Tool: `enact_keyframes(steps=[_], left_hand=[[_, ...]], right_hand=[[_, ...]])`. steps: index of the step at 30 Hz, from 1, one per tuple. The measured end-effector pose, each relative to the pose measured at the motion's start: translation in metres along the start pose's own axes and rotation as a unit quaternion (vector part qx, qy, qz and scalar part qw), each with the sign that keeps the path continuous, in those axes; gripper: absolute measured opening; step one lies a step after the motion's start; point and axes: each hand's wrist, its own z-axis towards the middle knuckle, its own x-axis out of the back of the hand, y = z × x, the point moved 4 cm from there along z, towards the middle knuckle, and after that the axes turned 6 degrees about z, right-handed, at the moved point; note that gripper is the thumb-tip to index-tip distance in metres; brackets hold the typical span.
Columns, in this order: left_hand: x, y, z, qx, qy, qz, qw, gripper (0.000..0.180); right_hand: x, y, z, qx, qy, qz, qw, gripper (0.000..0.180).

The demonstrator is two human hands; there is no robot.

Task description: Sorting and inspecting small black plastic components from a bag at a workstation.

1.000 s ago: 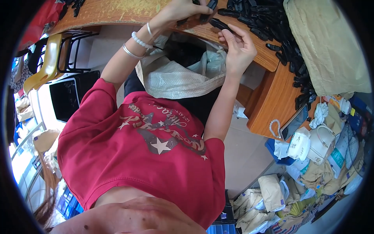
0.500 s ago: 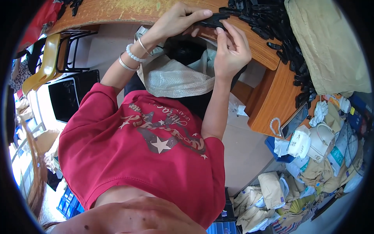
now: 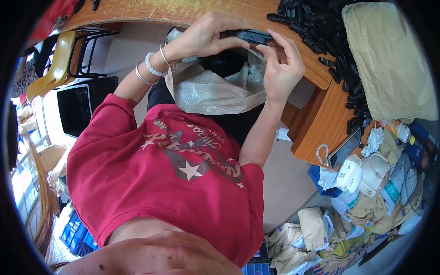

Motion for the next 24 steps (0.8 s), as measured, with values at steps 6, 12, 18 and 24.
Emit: enact_keyframes(steps=[6,12,18,24], left_hand=[[-0.008,-0.005,-0.026,-0.060,-0.028,-0.041,0.997,0.048],[0.117,-0.094,-0.006,0.060,0.309,0.318,0.894,0.068],[0.116,-0.137,0.019,0.146,0.269,0.235,0.922,0.085],[0.083,-0.117,0.006,0.094,0.278,0.351,0.889,0.070]], right_hand=[[0.021,0.015,0.008,-0.086,-0.172,-0.035,0.981,0.023],[0.009,0.017,0.036,0.156,-0.059,-0.276,0.947,0.018],[-0.042,0.023,0.045,0.261,-0.122,-0.309,0.906,0.026],[-0.089,0.040,0.052,0.249,-0.176,-0.312,0.900,0.055]])
